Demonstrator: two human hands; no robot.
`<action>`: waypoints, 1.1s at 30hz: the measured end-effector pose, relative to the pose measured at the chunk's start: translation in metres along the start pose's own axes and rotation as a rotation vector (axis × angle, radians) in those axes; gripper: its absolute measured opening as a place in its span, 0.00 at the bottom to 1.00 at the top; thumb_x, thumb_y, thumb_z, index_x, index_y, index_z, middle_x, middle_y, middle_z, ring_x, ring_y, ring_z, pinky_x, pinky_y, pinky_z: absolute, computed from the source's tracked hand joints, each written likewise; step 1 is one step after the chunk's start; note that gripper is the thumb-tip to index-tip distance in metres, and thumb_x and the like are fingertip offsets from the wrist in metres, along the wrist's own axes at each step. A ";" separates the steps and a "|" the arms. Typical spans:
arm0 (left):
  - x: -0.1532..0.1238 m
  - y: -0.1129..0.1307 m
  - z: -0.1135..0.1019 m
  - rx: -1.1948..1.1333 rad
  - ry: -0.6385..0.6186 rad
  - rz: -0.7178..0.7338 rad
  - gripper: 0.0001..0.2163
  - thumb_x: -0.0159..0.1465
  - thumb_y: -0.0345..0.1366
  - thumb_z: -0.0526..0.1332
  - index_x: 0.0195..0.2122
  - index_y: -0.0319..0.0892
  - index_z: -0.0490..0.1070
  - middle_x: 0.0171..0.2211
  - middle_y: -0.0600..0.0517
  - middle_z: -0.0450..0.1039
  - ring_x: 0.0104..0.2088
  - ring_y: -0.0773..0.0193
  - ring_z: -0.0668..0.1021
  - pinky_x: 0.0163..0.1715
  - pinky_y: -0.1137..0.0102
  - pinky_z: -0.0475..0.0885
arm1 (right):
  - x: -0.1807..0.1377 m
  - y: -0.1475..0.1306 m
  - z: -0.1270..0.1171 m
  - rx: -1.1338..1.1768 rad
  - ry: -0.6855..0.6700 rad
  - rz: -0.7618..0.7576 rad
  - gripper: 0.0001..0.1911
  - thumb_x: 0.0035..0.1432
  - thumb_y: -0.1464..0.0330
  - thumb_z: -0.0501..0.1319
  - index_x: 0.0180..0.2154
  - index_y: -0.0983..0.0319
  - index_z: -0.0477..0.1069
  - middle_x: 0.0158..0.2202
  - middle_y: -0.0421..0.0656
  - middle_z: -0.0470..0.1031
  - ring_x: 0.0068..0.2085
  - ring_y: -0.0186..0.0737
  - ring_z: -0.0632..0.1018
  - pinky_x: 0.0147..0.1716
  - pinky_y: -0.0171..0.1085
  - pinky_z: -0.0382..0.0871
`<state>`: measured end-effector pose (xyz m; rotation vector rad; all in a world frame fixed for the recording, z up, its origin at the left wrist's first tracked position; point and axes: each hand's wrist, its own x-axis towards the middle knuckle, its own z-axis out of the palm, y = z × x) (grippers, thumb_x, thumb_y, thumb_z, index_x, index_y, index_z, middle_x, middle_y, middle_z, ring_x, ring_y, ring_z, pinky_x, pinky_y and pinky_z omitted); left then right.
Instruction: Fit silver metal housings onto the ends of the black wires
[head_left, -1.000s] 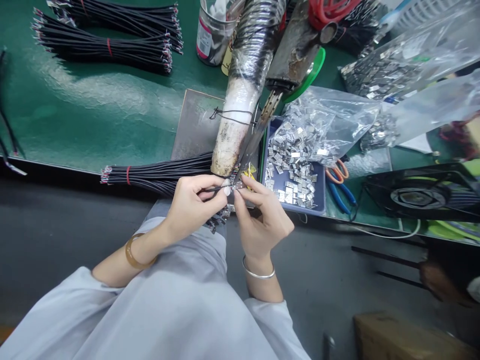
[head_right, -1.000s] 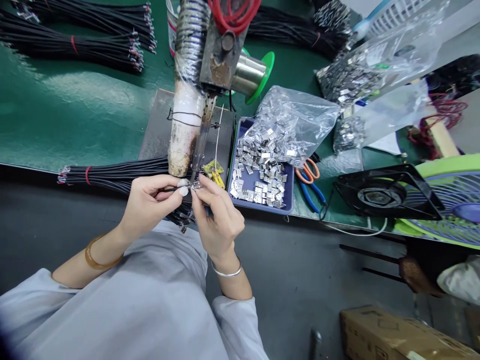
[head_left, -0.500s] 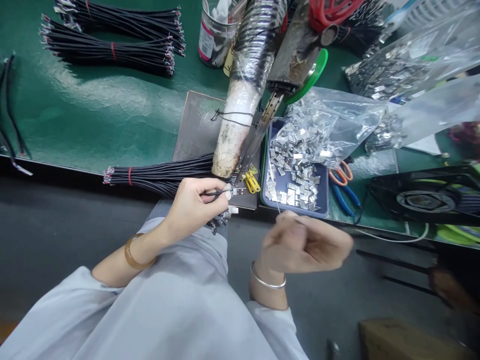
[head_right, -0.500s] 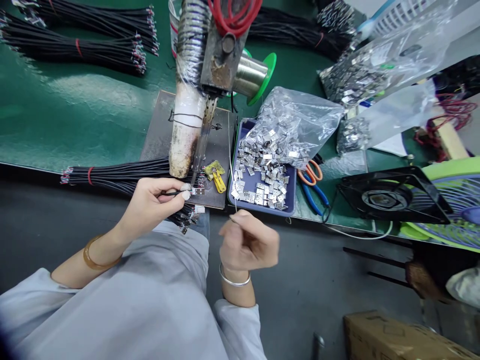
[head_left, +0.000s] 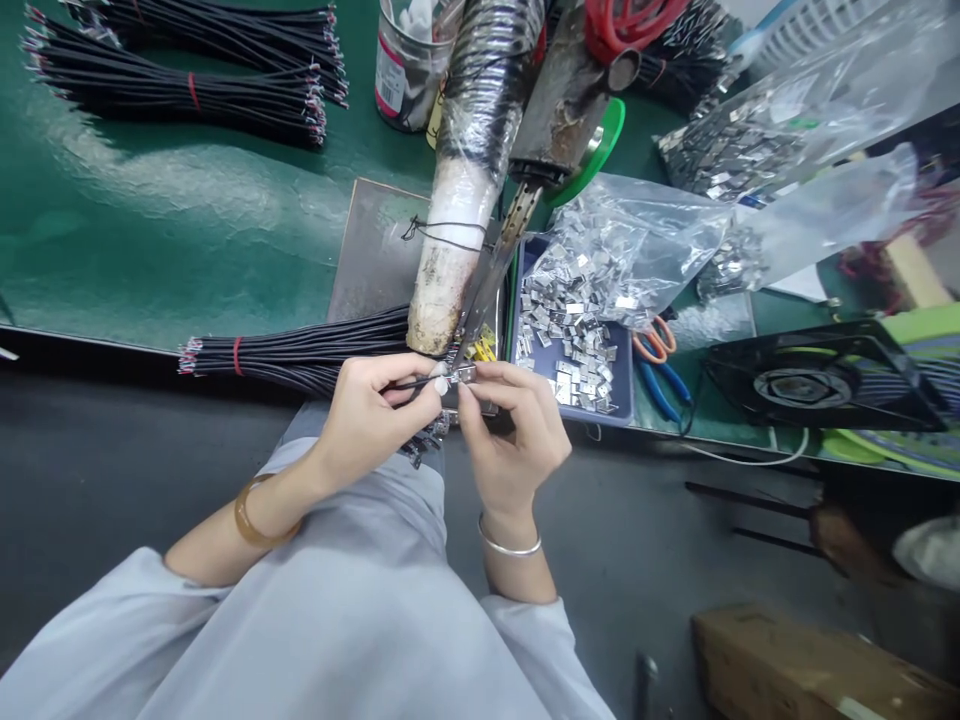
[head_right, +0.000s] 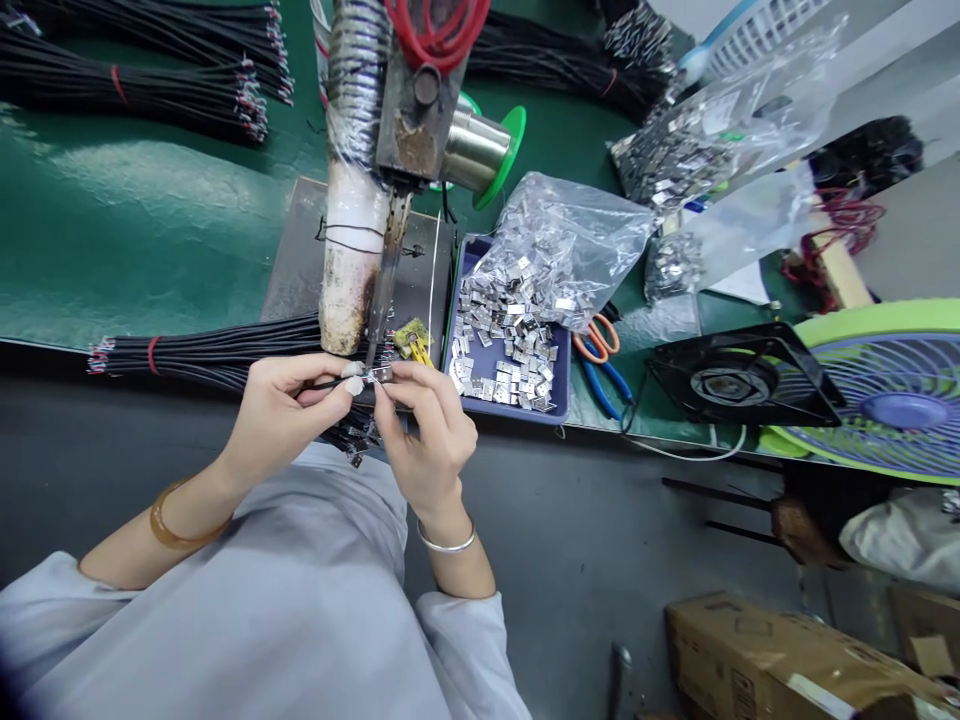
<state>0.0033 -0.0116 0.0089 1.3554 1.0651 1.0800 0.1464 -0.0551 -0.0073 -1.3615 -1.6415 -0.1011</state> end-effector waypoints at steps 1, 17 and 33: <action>0.000 0.000 0.000 0.001 0.002 0.009 0.07 0.55 0.31 0.62 0.26 0.38 0.81 0.17 0.58 0.62 0.19 0.75 0.56 0.17 0.80 0.56 | 0.001 -0.001 0.000 -0.003 0.004 -0.007 0.08 0.62 0.75 0.67 0.37 0.56 0.74 0.39 0.40 0.82 0.41 0.38 0.84 0.42 0.38 0.80; -0.005 -0.007 -0.011 0.225 -0.187 0.331 0.08 0.60 0.28 0.60 0.30 0.38 0.80 0.24 0.53 0.78 0.22 0.72 0.70 0.22 0.79 0.63 | -0.001 -0.002 -0.007 0.323 -0.219 0.369 0.07 0.69 0.69 0.59 0.36 0.57 0.62 0.19 0.26 0.61 0.15 0.26 0.65 0.16 0.26 0.59; 0.000 -0.007 -0.017 -0.046 -0.324 -0.016 0.09 0.60 0.33 0.60 0.28 0.36 0.78 0.18 0.58 0.61 0.21 0.73 0.59 0.19 0.77 0.56 | -0.007 -0.006 -0.013 -0.071 -0.150 -0.145 0.11 0.64 0.75 0.66 0.46 0.56 0.76 0.34 0.38 0.80 0.31 0.32 0.81 0.32 0.31 0.75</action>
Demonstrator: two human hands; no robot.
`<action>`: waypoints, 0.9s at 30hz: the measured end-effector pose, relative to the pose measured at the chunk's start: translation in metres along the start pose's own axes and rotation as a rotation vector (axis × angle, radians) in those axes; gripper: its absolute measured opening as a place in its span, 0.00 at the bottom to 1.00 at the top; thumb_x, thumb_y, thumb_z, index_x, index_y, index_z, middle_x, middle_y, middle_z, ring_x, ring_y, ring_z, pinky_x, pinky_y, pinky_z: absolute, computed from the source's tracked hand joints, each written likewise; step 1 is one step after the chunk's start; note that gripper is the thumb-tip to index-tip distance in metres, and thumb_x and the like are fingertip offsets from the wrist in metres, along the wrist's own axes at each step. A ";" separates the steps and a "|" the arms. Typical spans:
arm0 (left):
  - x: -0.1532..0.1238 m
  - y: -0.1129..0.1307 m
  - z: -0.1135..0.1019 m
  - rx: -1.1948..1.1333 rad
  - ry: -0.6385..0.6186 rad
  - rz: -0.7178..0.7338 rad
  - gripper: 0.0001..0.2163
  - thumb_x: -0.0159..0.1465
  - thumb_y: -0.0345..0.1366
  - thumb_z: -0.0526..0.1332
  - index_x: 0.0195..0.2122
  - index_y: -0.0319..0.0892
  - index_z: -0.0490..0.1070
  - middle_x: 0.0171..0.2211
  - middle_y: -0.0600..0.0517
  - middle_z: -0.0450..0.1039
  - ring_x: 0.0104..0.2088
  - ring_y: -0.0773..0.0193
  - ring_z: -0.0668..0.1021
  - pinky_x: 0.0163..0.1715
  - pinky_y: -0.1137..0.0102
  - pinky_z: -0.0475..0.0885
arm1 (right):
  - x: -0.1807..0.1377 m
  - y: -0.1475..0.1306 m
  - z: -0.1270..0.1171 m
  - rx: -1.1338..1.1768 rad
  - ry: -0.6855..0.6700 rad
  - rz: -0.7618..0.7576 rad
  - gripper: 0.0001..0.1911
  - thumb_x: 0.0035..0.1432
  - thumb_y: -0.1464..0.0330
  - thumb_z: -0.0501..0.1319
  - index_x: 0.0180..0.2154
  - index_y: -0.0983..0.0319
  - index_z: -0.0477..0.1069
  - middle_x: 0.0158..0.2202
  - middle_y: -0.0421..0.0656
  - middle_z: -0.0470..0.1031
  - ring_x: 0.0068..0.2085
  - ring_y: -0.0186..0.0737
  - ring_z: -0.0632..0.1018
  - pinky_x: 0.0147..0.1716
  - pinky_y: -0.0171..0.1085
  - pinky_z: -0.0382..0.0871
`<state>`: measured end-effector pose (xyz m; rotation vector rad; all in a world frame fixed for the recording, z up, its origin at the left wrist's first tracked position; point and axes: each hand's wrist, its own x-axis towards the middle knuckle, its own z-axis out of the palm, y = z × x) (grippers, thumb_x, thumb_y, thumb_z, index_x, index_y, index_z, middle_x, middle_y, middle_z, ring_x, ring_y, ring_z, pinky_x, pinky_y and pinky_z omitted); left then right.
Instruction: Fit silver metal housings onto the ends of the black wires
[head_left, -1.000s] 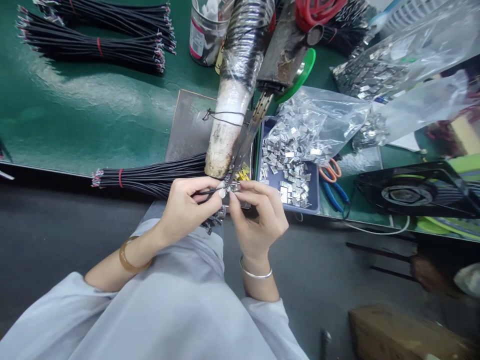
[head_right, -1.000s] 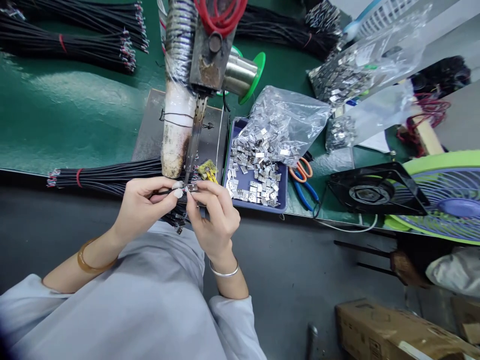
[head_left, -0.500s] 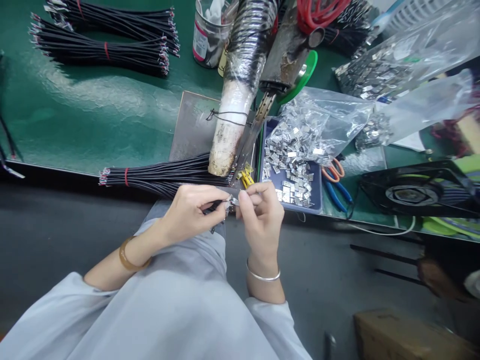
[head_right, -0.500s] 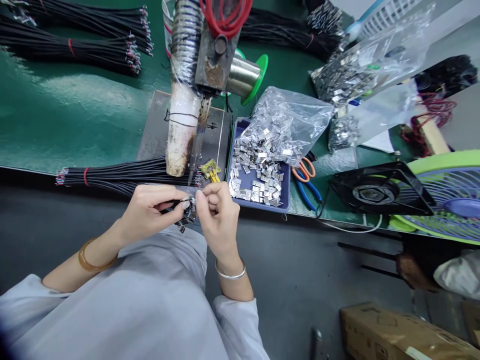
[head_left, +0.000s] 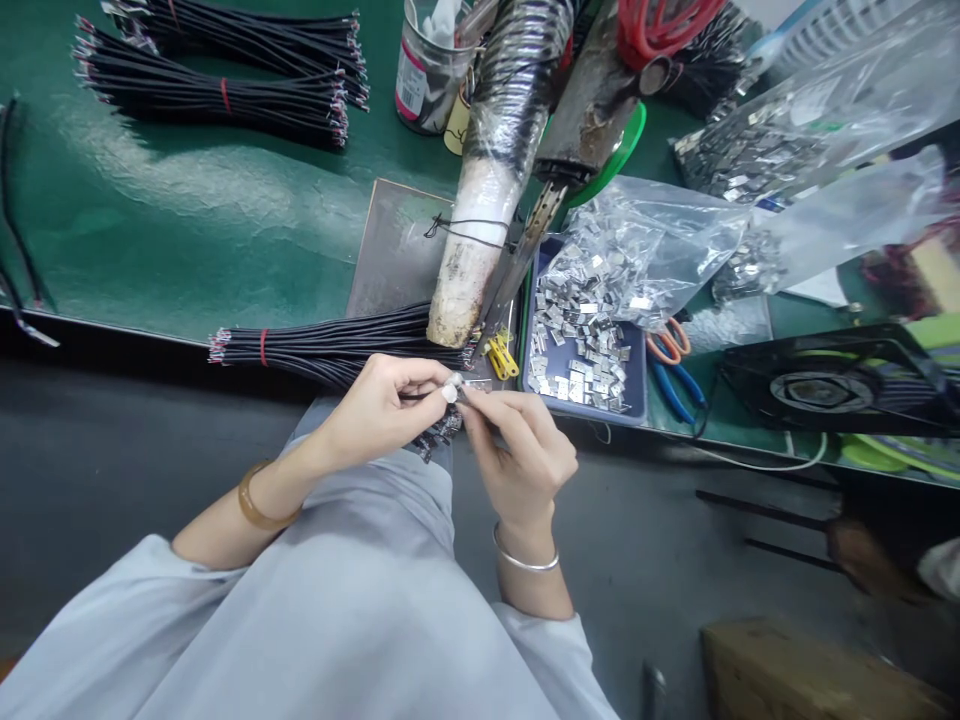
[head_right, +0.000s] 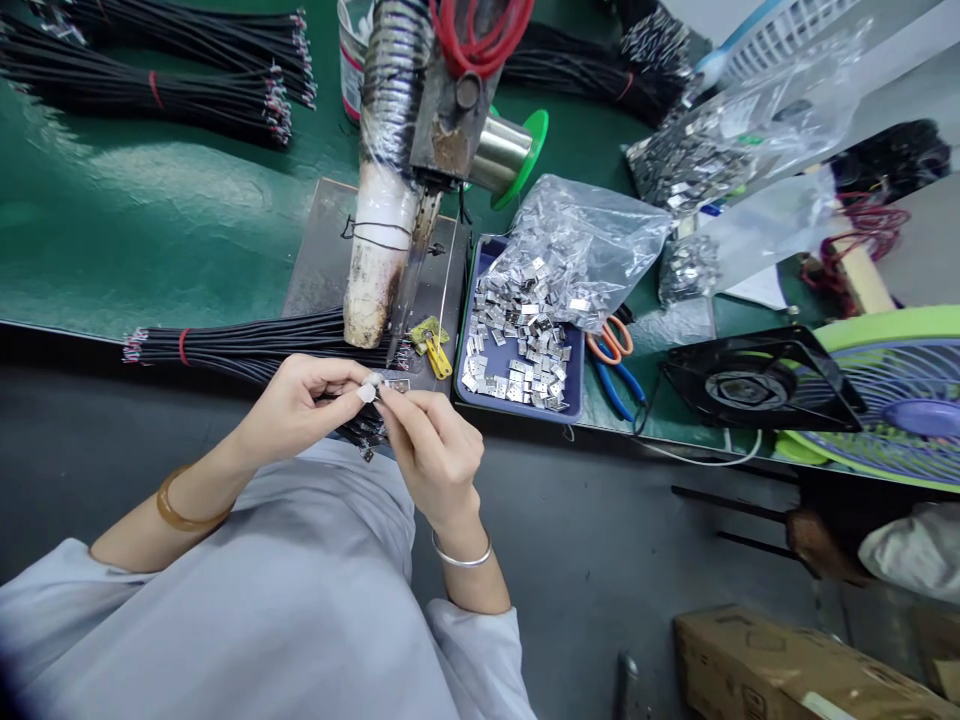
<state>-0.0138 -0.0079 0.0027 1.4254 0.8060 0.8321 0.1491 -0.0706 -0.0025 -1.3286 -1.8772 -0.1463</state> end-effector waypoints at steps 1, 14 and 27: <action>0.000 0.000 -0.001 0.006 -0.008 -0.002 0.09 0.60 0.33 0.60 0.28 0.36 0.78 0.18 0.58 0.61 0.21 0.73 0.59 0.19 0.77 0.55 | 0.000 0.000 0.001 -0.002 -0.015 -0.010 0.11 0.65 0.76 0.65 0.46 0.56 0.76 0.34 0.38 0.80 0.31 0.32 0.81 0.32 0.31 0.75; -0.001 0.003 0.010 0.003 0.164 -0.014 0.08 0.58 0.33 0.62 0.23 0.37 0.76 0.15 0.60 0.58 0.18 0.75 0.54 0.17 0.76 0.50 | -0.006 0.003 0.001 0.381 0.433 0.329 0.07 0.70 0.70 0.60 0.48 0.56 0.72 0.21 0.30 0.71 0.15 0.29 0.71 0.15 0.29 0.67; 0.006 0.002 0.019 0.056 0.313 -0.039 0.08 0.55 0.33 0.61 0.22 0.37 0.74 0.17 0.58 0.57 0.21 0.73 0.59 0.20 0.77 0.55 | -0.003 0.005 0.023 0.146 0.229 0.144 0.09 0.61 0.78 0.66 0.38 0.58 0.71 0.43 0.44 0.86 0.40 0.38 0.87 0.40 0.35 0.84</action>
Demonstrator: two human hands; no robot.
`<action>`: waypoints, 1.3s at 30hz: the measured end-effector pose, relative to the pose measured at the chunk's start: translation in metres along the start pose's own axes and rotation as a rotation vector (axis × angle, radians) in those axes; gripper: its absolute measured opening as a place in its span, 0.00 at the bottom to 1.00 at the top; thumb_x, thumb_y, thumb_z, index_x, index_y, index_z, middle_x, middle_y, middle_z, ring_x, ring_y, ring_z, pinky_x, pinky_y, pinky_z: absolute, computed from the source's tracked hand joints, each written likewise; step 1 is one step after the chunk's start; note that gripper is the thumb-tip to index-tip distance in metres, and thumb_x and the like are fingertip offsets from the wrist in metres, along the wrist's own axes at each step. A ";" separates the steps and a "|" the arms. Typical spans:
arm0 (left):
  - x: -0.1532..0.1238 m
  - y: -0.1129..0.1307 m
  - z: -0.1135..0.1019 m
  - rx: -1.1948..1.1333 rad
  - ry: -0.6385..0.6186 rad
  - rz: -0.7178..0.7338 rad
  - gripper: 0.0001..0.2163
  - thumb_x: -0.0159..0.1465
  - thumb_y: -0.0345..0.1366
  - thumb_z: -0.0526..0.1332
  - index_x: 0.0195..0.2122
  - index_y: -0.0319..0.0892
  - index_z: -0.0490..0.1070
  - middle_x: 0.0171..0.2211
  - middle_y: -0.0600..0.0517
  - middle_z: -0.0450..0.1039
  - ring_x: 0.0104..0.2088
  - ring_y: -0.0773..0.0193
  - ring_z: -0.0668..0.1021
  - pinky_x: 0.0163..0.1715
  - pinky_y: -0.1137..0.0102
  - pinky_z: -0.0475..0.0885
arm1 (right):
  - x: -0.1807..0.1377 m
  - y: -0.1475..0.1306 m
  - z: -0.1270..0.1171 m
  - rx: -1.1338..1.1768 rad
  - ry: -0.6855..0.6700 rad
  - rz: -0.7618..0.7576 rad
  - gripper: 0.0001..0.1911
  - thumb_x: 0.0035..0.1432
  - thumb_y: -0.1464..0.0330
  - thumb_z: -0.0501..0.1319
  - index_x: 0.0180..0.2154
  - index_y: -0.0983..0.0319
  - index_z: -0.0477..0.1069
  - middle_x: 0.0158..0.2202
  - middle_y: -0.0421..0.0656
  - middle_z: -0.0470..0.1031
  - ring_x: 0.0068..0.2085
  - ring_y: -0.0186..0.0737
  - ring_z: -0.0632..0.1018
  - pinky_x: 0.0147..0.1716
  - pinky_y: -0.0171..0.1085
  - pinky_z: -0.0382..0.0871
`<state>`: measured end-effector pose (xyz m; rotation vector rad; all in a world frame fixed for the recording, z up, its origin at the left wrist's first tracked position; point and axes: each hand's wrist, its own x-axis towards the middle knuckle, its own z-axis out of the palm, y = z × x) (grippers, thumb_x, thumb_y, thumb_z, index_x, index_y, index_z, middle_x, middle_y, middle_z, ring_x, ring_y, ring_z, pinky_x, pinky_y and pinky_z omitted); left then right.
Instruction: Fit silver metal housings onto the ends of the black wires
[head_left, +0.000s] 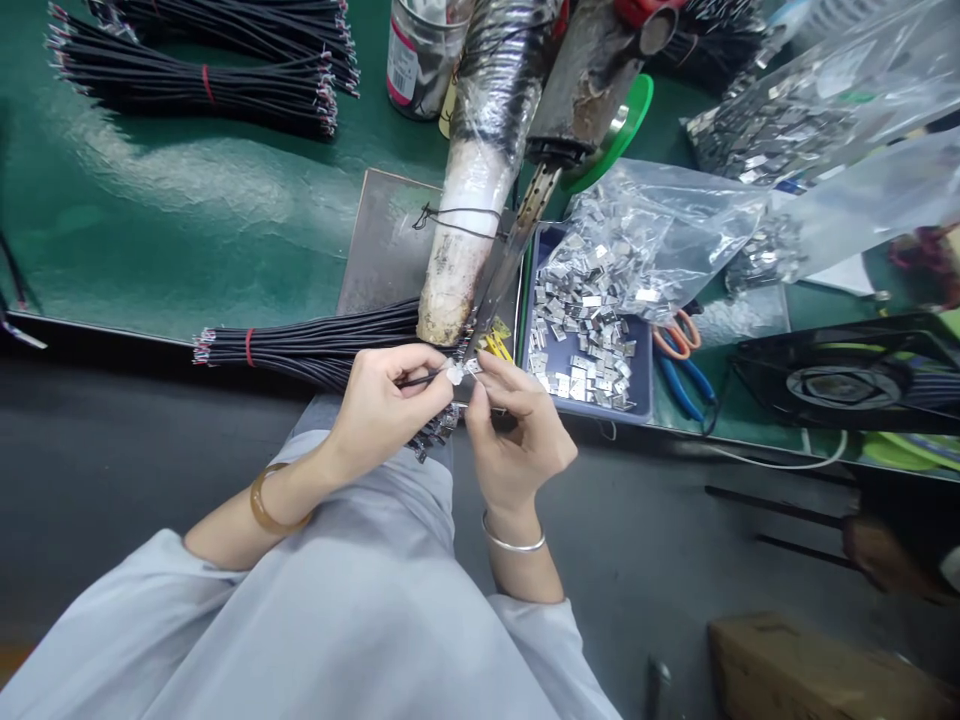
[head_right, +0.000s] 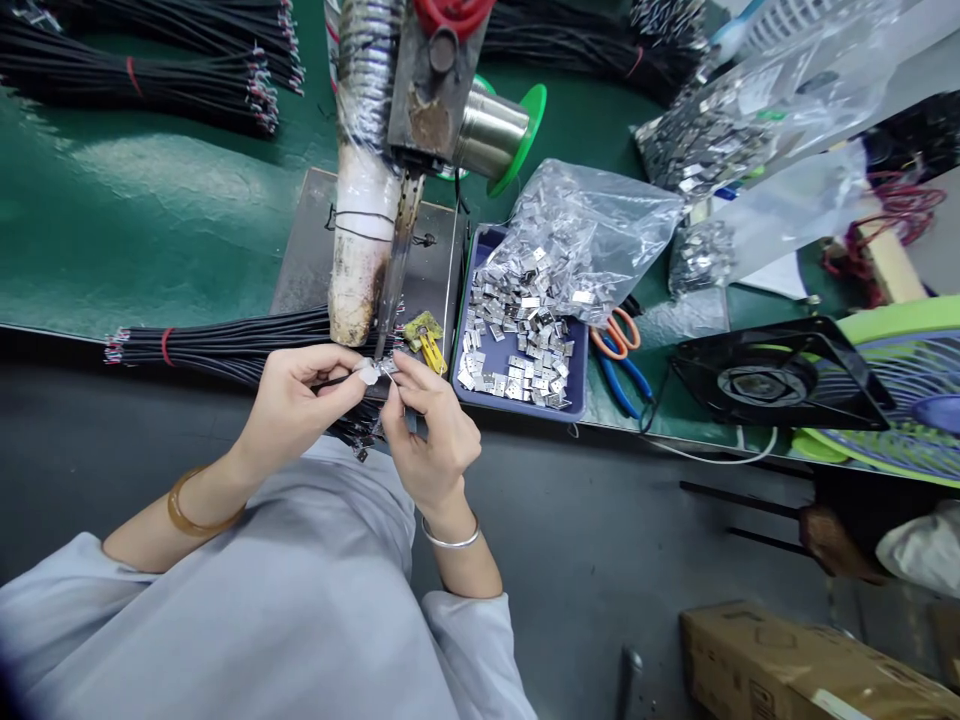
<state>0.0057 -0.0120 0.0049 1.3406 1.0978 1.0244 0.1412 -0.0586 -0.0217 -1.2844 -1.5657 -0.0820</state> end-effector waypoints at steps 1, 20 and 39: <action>0.001 0.001 0.000 -0.004 0.012 0.004 0.08 0.55 0.34 0.61 0.22 0.37 0.75 0.17 0.58 0.57 0.21 0.73 0.59 0.20 0.77 0.55 | 0.001 0.000 0.001 0.005 0.003 -0.005 0.10 0.61 0.78 0.66 0.37 0.58 0.71 0.43 0.44 0.86 0.39 0.38 0.87 0.40 0.35 0.84; -0.001 0.002 0.001 0.034 -0.004 0.013 0.07 0.55 0.32 0.60 0.24 0.36 0.76 0.18 0.59 0.56 0.21 0.74 0.58 0.19 0.77 0.53 | 0.007 -0.005 -0.011 -0.041 -0.098 -0.016 0.11 0.59 0.78 0.66 0.34 0.58 0.68 0.44 0.45 0.86 0.40 0.39 0.87 0.39 0.33 0.85; -0.002 -0.040 -0.038 0.668 0.144 0.948 0.11 0.68 0.30 0.64 0.26 0.41 0.71 0.25 0.53 0.77 0.26 0.67 0.76 0.32 0.71 0.71 | 0.038 0.048 -0.051 -0.271 -0.097 0.370 0.08 0.62 0.63 0.64 0.33 0.57 0.67 0.25 0.37 0.73 0.24 0.38 0.77 0.28 0.38 0.72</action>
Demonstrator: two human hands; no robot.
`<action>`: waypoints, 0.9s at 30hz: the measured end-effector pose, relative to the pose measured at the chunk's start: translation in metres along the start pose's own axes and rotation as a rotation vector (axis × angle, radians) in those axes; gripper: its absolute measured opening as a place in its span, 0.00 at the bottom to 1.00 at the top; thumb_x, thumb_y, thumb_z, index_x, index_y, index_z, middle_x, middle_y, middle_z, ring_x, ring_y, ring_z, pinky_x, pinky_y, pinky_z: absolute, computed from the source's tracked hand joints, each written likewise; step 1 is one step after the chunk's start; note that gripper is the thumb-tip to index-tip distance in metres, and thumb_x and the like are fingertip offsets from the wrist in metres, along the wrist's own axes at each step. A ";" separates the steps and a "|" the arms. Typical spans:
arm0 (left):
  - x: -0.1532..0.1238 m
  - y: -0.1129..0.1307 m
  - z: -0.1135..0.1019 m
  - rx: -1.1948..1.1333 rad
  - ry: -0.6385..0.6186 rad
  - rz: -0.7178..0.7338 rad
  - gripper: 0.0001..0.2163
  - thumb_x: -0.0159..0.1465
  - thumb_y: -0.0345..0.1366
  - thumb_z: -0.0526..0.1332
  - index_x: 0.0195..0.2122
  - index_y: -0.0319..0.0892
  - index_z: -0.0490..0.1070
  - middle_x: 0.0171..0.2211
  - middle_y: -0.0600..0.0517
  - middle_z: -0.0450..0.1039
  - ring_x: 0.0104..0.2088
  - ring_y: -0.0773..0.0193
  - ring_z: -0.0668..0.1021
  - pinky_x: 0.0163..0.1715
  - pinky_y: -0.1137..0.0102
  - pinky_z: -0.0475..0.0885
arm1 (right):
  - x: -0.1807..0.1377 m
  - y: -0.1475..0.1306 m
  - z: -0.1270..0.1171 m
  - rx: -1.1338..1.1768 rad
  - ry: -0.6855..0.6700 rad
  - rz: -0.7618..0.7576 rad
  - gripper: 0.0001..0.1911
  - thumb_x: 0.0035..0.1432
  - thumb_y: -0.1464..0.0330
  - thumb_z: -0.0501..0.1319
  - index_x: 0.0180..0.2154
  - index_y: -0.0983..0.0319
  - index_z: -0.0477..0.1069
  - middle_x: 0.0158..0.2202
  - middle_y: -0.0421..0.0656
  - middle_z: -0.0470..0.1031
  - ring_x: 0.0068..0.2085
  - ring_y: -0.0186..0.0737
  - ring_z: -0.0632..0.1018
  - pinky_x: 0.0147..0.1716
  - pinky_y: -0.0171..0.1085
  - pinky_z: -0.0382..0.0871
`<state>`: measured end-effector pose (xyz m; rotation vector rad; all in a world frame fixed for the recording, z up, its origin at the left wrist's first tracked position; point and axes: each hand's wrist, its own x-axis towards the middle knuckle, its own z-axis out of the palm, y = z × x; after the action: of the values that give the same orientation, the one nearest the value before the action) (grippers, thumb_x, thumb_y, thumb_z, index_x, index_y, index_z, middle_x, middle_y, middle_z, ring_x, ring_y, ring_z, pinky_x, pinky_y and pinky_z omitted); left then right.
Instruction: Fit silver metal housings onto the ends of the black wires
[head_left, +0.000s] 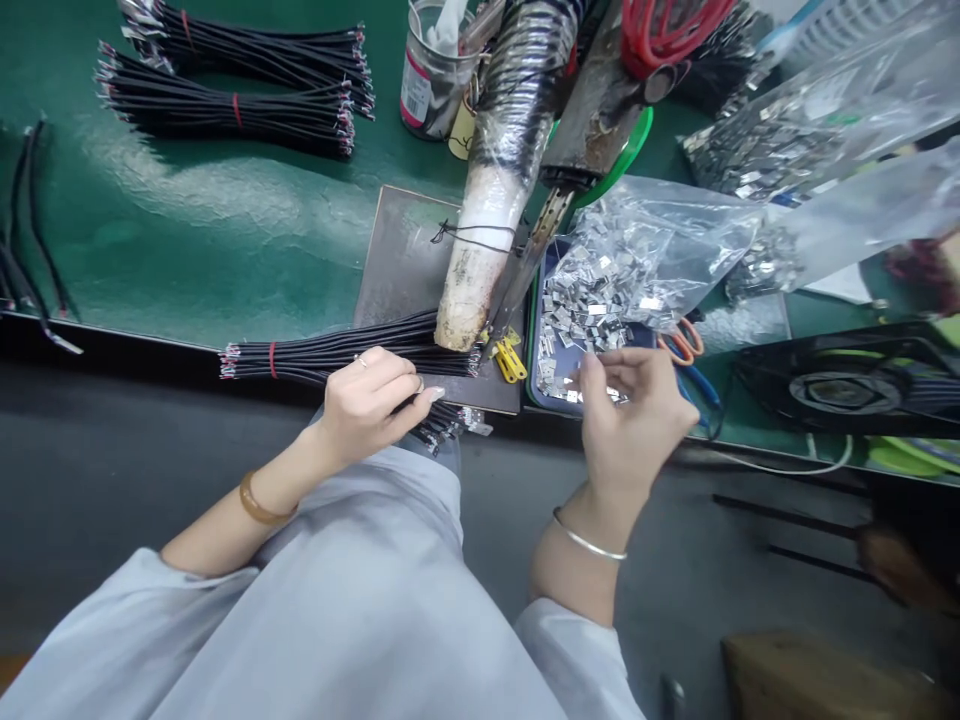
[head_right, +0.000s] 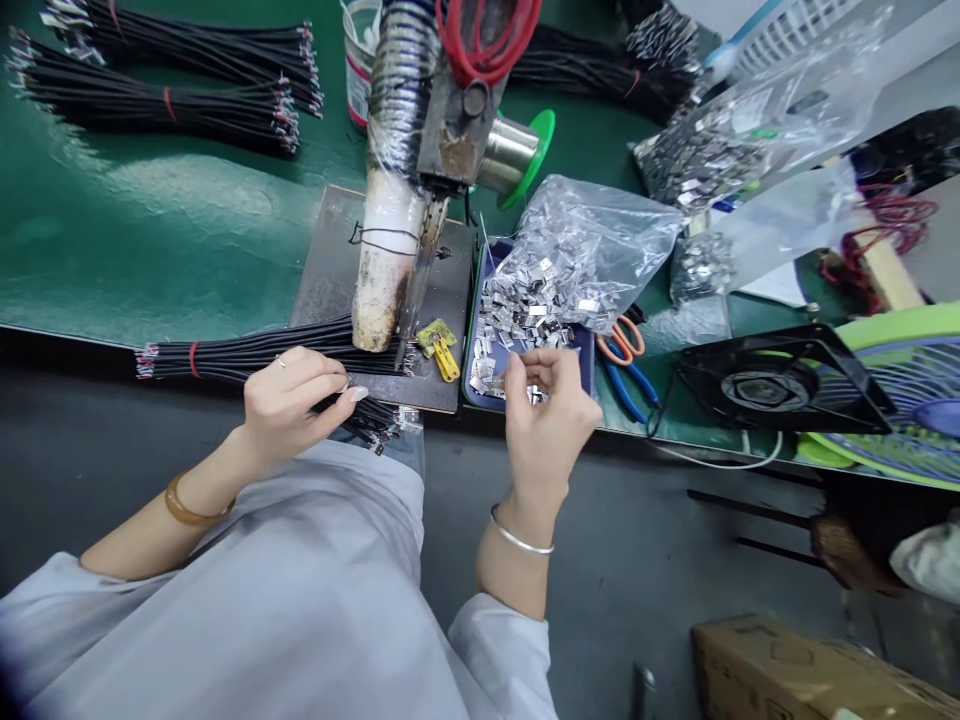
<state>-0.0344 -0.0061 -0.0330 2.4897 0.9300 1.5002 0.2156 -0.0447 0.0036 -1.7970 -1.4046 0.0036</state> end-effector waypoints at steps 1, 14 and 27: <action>0.000 -0.003 0.002 0.042 -0.019 0.045 0.13 0.68 0.31 0.63 0.25 0.42 0.70 0.24 0.53 0.77 0.25 0.67 0.75 0.30 0.71 0.70 | 0.007 0.008 0.003 -0.065 -0.035 -0.003 0.08 0.61 0.63 0.64 0.32 0.57 0.66 0.25 0.37 0.73 0.26 0.38 0.77 0.30 0.38 0.71; 0.028 -0.031 0.001 0.081 -0.316 0.057 0.16 0.68 0.35 0.61 0.22 0.43 0.69 0.19 0.55 0.69 0.22 0.64 0.71 0.25 0.68 0.61 | 0.042 0.015 0.015 -0.626 -0.356 -0.284 0.06 0.57 0.74 0.56 0.28 0.60 0.67 0.28 0.45 0.74 0.26 0.38 0.67 0.26 0.38 0.46; 0.024 -0.008 0.007 0.209 -0.172 -0.175 0.09 0.69 0.30 0.60 0.34 0.41 0.79 0.41 0.42 0.78 0.43 0.50 0.74 0.41 0.57 0.64 | 0.047 0.013 0.008 -0.676 -0.437 -0.321 0.08 0.56 0.77 0.55 0.29 0.60 0.64 0.27 0.44 0.72 0.26 0.38 0.68 0.26 0.38 0.46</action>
<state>-0.0244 0.0151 -0.0206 2.5444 1.2921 1.1714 0.2401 -0.0026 0.0126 -2.1613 -2.1881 -0.2950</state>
